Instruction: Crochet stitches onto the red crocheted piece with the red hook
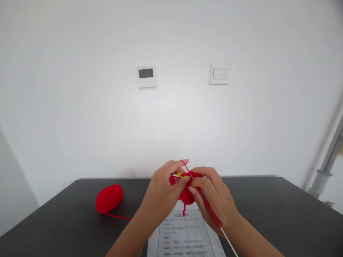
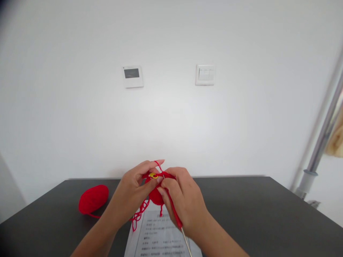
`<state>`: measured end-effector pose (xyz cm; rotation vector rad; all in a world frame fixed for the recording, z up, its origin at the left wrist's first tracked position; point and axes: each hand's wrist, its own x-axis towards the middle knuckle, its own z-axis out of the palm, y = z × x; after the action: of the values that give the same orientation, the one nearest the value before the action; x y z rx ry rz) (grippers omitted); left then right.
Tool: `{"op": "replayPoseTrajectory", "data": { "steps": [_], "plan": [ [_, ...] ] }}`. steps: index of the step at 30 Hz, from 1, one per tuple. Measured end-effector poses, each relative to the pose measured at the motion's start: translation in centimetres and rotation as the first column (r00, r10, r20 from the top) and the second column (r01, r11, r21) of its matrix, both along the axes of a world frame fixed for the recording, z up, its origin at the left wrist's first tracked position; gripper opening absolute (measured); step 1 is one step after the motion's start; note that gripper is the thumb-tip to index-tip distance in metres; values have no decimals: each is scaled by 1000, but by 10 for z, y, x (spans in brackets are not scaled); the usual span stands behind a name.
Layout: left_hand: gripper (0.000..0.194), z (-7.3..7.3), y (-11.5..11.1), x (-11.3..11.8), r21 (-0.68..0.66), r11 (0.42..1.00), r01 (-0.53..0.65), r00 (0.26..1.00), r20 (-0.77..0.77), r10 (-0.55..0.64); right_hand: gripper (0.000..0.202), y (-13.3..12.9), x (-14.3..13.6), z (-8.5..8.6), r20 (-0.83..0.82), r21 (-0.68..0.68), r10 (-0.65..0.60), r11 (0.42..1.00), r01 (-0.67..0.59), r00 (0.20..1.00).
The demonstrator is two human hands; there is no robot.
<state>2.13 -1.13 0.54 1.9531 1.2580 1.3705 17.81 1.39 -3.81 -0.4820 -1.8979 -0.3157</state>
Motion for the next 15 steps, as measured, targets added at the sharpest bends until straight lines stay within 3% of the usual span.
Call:
{"op": "replayPoseTrajectory", "data": {
  "steps": [5, 10, 15],
  "plan": [
    [32, 5, 6, -9, 31, 999, -38, 990, -137, 42, 14, -4, 6, 13, 30, -31, 50, 998, -49, 998],
    [26, 7, 12, -19, -7, 1000, -3, 984, -177, 2, 14, -10, 14, 24, -41, -229, 187, 954, -191, 982],
    [27, 7, 17, -24, -81, 995, 65, 984, -160, -77, 13, -14, 19, 29, -53, -424, 185, 886, -190, 981]
  ]
}}
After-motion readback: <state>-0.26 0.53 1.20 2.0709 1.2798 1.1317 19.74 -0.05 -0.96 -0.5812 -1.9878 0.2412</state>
